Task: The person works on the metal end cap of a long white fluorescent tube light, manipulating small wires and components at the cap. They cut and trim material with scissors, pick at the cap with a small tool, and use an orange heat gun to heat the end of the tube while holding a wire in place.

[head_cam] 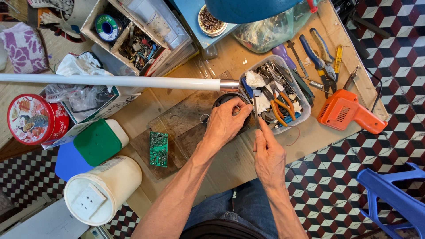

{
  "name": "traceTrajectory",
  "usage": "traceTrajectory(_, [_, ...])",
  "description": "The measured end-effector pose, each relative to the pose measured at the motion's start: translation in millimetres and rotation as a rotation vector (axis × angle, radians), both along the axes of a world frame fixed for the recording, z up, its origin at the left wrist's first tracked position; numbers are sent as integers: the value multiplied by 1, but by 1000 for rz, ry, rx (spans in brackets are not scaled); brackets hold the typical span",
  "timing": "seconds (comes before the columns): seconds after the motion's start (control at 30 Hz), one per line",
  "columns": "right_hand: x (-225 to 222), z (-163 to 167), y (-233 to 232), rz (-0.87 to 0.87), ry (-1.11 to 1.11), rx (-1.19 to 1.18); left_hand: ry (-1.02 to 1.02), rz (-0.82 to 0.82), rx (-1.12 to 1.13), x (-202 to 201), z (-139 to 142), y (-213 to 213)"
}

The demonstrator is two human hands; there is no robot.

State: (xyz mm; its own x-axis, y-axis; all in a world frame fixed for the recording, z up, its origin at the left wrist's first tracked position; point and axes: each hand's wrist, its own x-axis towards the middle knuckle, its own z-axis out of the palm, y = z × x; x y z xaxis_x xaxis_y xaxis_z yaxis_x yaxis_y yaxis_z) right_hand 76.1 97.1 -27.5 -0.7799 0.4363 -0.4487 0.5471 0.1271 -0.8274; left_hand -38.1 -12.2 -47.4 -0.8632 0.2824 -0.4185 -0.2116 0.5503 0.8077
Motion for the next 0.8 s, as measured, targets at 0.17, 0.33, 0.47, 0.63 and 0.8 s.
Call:
traceTrajectory(0.17, [-2,8,2,9,-67,19,-70,-1,-4,0,5,1])
traceTrajectory(0.33, [-8,12,1,33,-54,96,-42,3,6,0,3,1])
traceTrajectory(0.47, [-22,7,-1,55,8,191,-13,5,30,2,1,0])
traceTrajectory(0.63, [-15,15,-3,51,-48,170,7,12,5,0,1,0])
traceTrajectory(0.8, [-26,11,-3,93,50,289,-19,33,32,2,1,-1])
